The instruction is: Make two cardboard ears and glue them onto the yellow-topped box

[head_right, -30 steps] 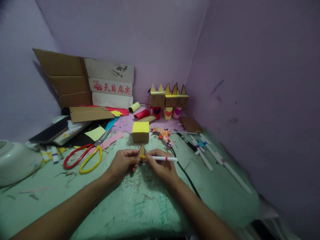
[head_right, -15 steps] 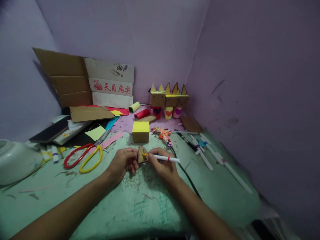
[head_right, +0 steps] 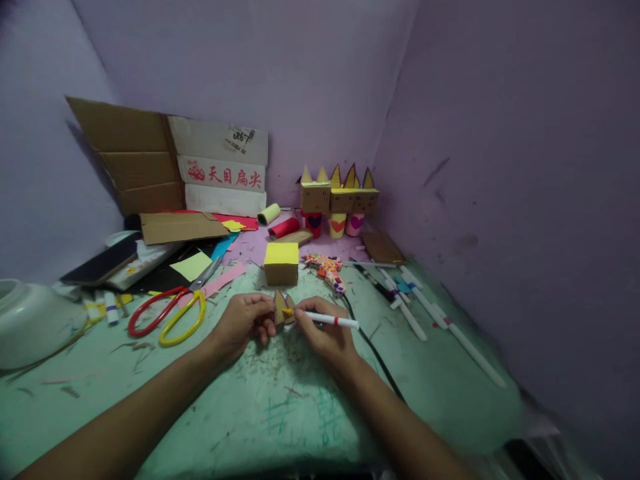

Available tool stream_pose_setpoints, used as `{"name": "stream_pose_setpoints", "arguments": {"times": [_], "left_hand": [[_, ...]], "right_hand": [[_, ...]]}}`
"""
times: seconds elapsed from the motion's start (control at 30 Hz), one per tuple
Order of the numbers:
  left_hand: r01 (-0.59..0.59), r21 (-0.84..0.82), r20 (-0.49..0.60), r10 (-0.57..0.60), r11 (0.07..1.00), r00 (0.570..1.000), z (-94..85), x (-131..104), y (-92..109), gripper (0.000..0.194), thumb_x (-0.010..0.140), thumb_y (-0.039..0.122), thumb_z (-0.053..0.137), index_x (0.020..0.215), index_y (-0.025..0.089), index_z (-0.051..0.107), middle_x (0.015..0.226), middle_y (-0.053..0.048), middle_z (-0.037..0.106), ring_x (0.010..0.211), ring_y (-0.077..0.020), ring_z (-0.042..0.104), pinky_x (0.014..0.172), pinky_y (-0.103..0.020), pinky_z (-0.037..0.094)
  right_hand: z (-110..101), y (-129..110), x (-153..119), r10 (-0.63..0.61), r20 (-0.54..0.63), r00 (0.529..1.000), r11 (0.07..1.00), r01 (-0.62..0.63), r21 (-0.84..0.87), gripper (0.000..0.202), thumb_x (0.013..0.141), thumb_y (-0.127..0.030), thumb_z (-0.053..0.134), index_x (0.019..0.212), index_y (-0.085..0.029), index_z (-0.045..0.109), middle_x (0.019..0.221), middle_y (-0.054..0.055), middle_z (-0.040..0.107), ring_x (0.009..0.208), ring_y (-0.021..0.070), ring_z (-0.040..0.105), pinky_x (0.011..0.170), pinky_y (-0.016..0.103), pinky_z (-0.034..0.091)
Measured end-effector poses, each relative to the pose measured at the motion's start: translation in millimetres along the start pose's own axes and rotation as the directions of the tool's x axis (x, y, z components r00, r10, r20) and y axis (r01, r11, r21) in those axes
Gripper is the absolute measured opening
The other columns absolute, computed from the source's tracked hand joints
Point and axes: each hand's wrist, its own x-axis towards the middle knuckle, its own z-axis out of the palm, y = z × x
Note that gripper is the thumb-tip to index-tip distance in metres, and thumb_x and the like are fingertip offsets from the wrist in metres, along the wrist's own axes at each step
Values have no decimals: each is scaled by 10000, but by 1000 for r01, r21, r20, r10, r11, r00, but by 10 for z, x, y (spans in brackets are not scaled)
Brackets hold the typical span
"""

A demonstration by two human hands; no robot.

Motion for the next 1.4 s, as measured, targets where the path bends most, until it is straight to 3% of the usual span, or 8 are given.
{"name": "stream_pose_setpoints", "arguments": {"times": [0.57, 0.8, 1.07, 1.2, 1.4], "left_hand": [[27, 67, 36, -29, 997, 999, -32, 23, 0, 70, 615, 144, 528, 564, 108, 560, 459, -9, 573, 332, -111, 533, 257, -165, 361], [40, 88, 19, -41, 995, 999, -29, 28, -5, 83, 653, 159, 536, 585, 116, 554, 398, -11, 556, 333, -122, 535, 269, -168, 371], [25, 86, 21, -27, 996, 999, -39, 40, -13, 93, 645, 132, 514, 561, 114, 549, 431, -5, 563, 330, -112, 530, 259, -167, 368], [26, 87, 13, -27, 996, 1000, -39, 42, -16, 76, 649, 131, 509, 582, 121, 545, 413, 0, 556, 330, -120, 535, 257, -169, 369], [23, 82, 15, -24, 996, 1000, -26, 41, -10, 79, 650, 135, 509, 581, 119, 543, 427, 1, 559, 329, -112, 529, 262, -165, 370]], "right_hand": [[61, 16, -12, -72, 68, 995, 996, 75, -40, 165, 794, -277, 542, 749, -151, 639, 616, 37, 640, 532, 138, 550, 489, 235, 407], [66, 45, -22, -29, 137, 990, 999, 33, -26, 180, 767, -271, 564, 650, -149, 625, 512, 7, 578, 443, 103, 465, 418, 211, 336], [70, 30, -25, 41, 76, 996, 999, -42, 3, 180, 780, -289, 545, 688, -153, 619, 553, 14, 590, 491, 119, 502, 456, 216, 384], [61, 27, -33, 39, 123, 992, 999, -39, -10, 179, 757, -283, 562, 641, -156, 609, 501, -1, 553, 448, 106, 456, 414, 208, 334], [46, 15, -37, 16, 79, 997, 1000, -14, -18, 173, 767, -279, 544, 667, -154, 612, 543, 11, 580, 479, 112, 482, 443, 213, 361]]}}
